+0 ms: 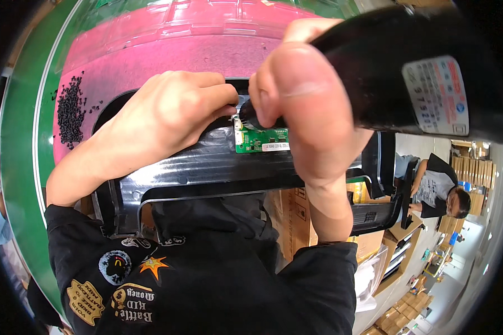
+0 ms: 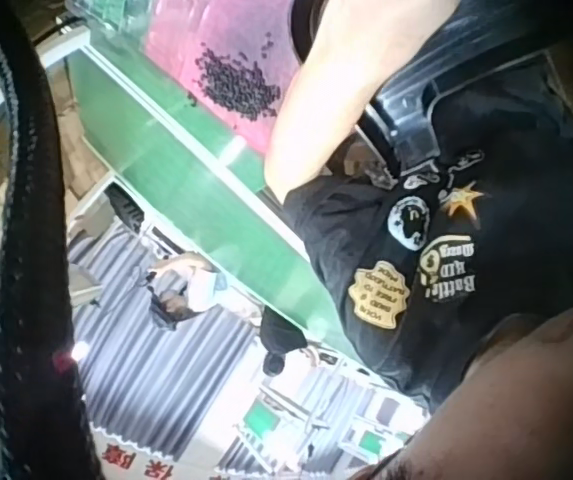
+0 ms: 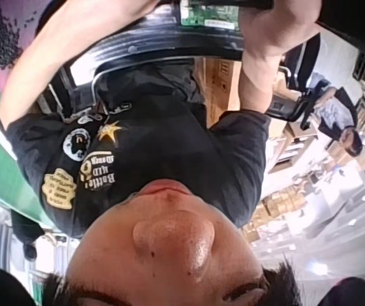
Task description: Assemble electronic components by screwing printed circuit boards into plastic housings using an electric screwdriver.
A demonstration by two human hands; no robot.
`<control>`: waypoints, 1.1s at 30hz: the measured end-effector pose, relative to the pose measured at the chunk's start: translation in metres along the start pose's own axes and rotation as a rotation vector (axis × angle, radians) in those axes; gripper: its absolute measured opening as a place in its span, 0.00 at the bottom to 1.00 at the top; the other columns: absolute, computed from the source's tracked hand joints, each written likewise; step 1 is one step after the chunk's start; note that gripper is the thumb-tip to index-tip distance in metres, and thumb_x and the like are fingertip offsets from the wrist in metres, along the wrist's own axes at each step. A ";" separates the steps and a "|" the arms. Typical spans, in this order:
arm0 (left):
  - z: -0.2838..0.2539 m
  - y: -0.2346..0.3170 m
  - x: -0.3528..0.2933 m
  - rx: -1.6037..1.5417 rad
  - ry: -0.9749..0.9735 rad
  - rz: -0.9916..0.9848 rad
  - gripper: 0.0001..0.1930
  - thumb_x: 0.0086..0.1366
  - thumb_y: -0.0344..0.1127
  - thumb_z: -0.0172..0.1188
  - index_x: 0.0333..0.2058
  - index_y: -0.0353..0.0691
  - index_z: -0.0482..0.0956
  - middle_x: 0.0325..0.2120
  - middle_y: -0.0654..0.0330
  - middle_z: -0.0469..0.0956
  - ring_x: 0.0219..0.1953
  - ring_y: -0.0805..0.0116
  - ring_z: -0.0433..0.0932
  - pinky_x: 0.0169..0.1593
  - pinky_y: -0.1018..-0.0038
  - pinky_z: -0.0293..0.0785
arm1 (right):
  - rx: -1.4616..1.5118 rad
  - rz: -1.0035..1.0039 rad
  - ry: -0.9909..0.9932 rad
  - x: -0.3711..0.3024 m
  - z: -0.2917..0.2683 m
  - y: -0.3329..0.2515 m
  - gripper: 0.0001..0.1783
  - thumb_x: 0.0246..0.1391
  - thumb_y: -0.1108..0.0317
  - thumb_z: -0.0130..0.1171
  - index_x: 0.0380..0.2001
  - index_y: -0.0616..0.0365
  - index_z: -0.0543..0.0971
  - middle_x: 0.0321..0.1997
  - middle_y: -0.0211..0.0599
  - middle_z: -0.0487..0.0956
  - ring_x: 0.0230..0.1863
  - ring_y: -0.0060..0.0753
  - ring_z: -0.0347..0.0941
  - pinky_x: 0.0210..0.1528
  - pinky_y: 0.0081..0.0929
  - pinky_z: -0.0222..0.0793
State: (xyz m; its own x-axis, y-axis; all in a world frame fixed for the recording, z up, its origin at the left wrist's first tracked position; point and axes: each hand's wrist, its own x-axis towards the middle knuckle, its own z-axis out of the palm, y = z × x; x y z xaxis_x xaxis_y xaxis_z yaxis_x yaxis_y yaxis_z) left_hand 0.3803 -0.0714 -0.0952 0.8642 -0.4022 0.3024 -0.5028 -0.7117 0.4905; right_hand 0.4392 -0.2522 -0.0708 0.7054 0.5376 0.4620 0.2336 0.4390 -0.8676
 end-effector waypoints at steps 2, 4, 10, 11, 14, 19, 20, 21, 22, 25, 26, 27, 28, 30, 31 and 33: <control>-0.001 0.001 -0.001 -0.018 -0.029 -0.014 0.06 0.57 0.26 0.61 0.33 0.33 0.75 0.25 0.51 0.74 0.30 0.46 0.76 0.31 0.57 0.71 | -0.089 -0.005 -0.070 0.003 0.001 0.001 0.17 0.59 0.53 0.48 0.35 0.58 0.69 0.19 0.27 0.66 0.17 0.21 0.58 0.27 0.26 0.56; 0.003 -0.002 -0.004 -0.019 0.007 -0.007 0.06 0.57 0.26 0.61 0.33 0.33 0.75 0.25 0.51 0.74 0.30 0.46 0.76 0.31 0.57 0.71 | -0.163 0.001 -0.090 0.006 0.005 -0.002 0.17 0.59 0.53 0.48 0.35 0.58 0.70 0.19 0.26 0.66 0.17 0.21 0.58 0.28 0.26 0.56; 0.001 -0.002 -0.002 -0.065 -0.020 0.007 0.07 0.57 0.27 0.62 0.32 0.32 0.75 0.24 0.51 0.73 0.30 0.46 0.76 0.31 0.57 0.70 | -0.030 0.034 -0.016 0.002 -0.002 -0.003 0.19 0.60 0.51 0.49 0.35 0.58 0.71 0.18 0.26 0.66 0.17 0.21 0.58 0.29 0.26 0.58; 0.001 -0.002 -0.002 -0.091 -0.018 0.013 0.07 0.57 0.28 0.62 0.33 0.32 0.75 0.24 0.51 0.73 0.30 0.46 0.75 0.31 0.57 0.70 | 0.009 0.021 0.032 0.001 -0.002 -0.002 0.19 0.60 0.51 0.49 0.35 0.58 0.71 0.19 0.26 0.66 0.17 0.21 0.59 0.30 0.25 0.57; 0.002 -0.002 -0.001 -0.145 0.083 0.091 0.07 0.56 0.28 0.64 0.32 0.32 0.76 0.23 0.50 0.74 0.29 0.46 0.75 0.31 0.58 0.71 | 0.173 -0.039 0.091 -0.007 -0.006 -0.013 0.21 0.60 0.48 0.50 0.36 0.56 0.72 0.20 0.23 0.67 0.18 0.20 0.58 0.30 0.25 0.57; -0.002 -0.001 0.006 -0.259 0.059 0.144 0.08 0.54 0.26 0.67 0.31 0.31 0.77 0.24 0.52 0.77 0.27 0.51 0.78 0.30 0.65 0.73 | 0.334 -0.111 0.056 -0.014 -0.007 -0.048 0.19 0.56 0.47 0.55 0.35 0.53 0.71 0.21 0.21 0.68 0.20 0.17 0.61 0.36 0.23 0.59; -0.002 -0.001 0.007 -0.260 0.065 0.145 0.08 0.53 0.26 0.68 0.31 0.31 0.78 0.25 0.52 0.78 0.27 0.54 0.79 0.29 0.68 0.74 | 0.353 -0.121 0.020 -0.014 -0.009 -0.051 0.19 0.56 0.48 0.56 0.36 0.53 0.71 0.22 0.21 0.68 0.20 0.17 0.62 0.37 0.23 0.59; -0.002 -0.002 0.007 -0.259 0.065 0.146 0.08 0.53 0.26 0.68 0.31 0.31 0.78 0.25 0.52 0.78 0.27 0.54 0.79 0.29 0.68 0.74 | 0.337 -0.131 0.013 -0.016 -0.010 -0.054 0.19 0.54 0.49 0.58 0.36 0.52 0.70 0.22 0.20 0.69 0.21 0.17 0.63 0.37 0.23 0.58; 0.000 -0.003 0.007 -0.302 0.089 0.167 0.09 0.53 0.26 0.68 0.31 0.31 0.78 0.25 0.53 0.78 0.27 0.57 0.79 0.29 0.69 0.74 | 0.338 -0.132 0.013 -0.017 -0.009 -0.055 0.19 0.54 0.49 0.58 0.36 0.52 0.70 0.22 0.20 0.69 0.21 0.17 0.63 0.37 0.23 0.58; -0.001 -0.002 0.010 -0.358 0.111 0.197 0.09 0.53 0.28 0.69 0.31 0.32 0.79 0.25 0.55 0.79 0.26 0.61 0.80 0.29 0.72 0.75 | 0.331 -0.155 0.039 -0.021 -0.005 -0.057 0.19 0.52 0.49 0.61 0.35 0.51 0.70 0.21 0.19 0.70 0.21 0.16 0.65 0.37 0.23 0.59; -0.001 -0.001 0.010 -0.370 0.112 0.207 0.09 0.53 0.28 0.69 0.31 0.32 0.79 0.25 0.56 0.79 0.26 0.63 0.80 0.28 0.72 0.75 | 0.331 -0.158 0.042 -0.022 -0.004 -0.057 0.19 0.52 0.49 0.61 0.35 0.51 0.70 0.21 0.19 0.70 0.21 0.16 0.65 0.37 0.23 0.59; -0.001 -0.001 0.011 -0.369 0.109 0.208 0.09 0.53 0.28 0.69 0.31 0.32 0.79 0.25 0.56 0.79 0.26 0.63 0.80 0.28 0.72 0.75 | 0.325 -0.184 0.055 -0.023 -0.003 -0.056 0.19 0.52 0.49 0.60 0.35 0.51 0.70 0.21 0.19 0.70 0.21 0.16 0.65 0.37 0.23 0.59; 0.000 -0.001 0.011 -0.383 0.110 0.194 0.10 0.53 0.28 0.70 0.31 0.32 0.79 0.25 0.56 0.79 0.26 0.63 0.79 0.28 0.73 0.75 | 0.320 -0.209 0.069 -0.023 -0.002 -0.055 0.19 0.52 0.49 0.60 0.35 0.50 0.70 0.21 0.19 0.70 0.21 0.16 0.64 0.37 0.23 0.60; 0.000 0.000 0.011 -0.397 0.111 0.180 0.10 0.52 0.28 0.70 0.30 0.32 0.79 0.25 0.57 0.79 0.25 0.64 0.79 0.28 0.73 0.74 | 0.332 -0.233 0.056 -0.023 -0.002 -0.053 0.19 0.52 0.49 0.60 0.36 0.50 0.70 0.21 0.19 0.70 0.21 0.16 0.64 0.37 0.23 0.60; -0.002 0.000 0.011 -0.383 0.097 0.176 0.10 0.52 0.28 0.70 0.30 0.32 0.79 0.25 0.57 0.79 0.25 0.64 0.79 0.28 0.73 0.74 | 0.344 -0.255 0.043 -0.023 -0.002 -0.052 0.19 0.52 0.49 0.60 0.36 0.50 0.70 0.21 0.19 0.70 0.21 0.15 0.64 0.38 0.24 0.60; -0.003 0.000 0.011 -0.369 0.082 0.170 0.10 0.51 0.28 0.71 0.30 0.32 0.79 0.24 0.57 0.79 0.25 0.65 0.79 0.28 0.73 0.74 | 0.331 -0.247 0.025 -0.023 -0.003 -0.052 0.19 0.52 0.49 0.60 0.36 0.50 0.70 0.22 0.19 0.70 0.21 0.16 0.64 0.38 0.24 0.60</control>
State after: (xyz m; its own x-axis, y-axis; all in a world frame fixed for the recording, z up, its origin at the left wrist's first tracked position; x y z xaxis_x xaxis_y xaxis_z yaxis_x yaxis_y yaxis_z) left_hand 0.3891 -0.0742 -0.0893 0.7713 -0.4382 0.4616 -0.6241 -0.3785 0.6835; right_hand 0.4126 -0.2892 -0.0371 0.6722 0.3708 0.6409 0.1732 0.7628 -0.6230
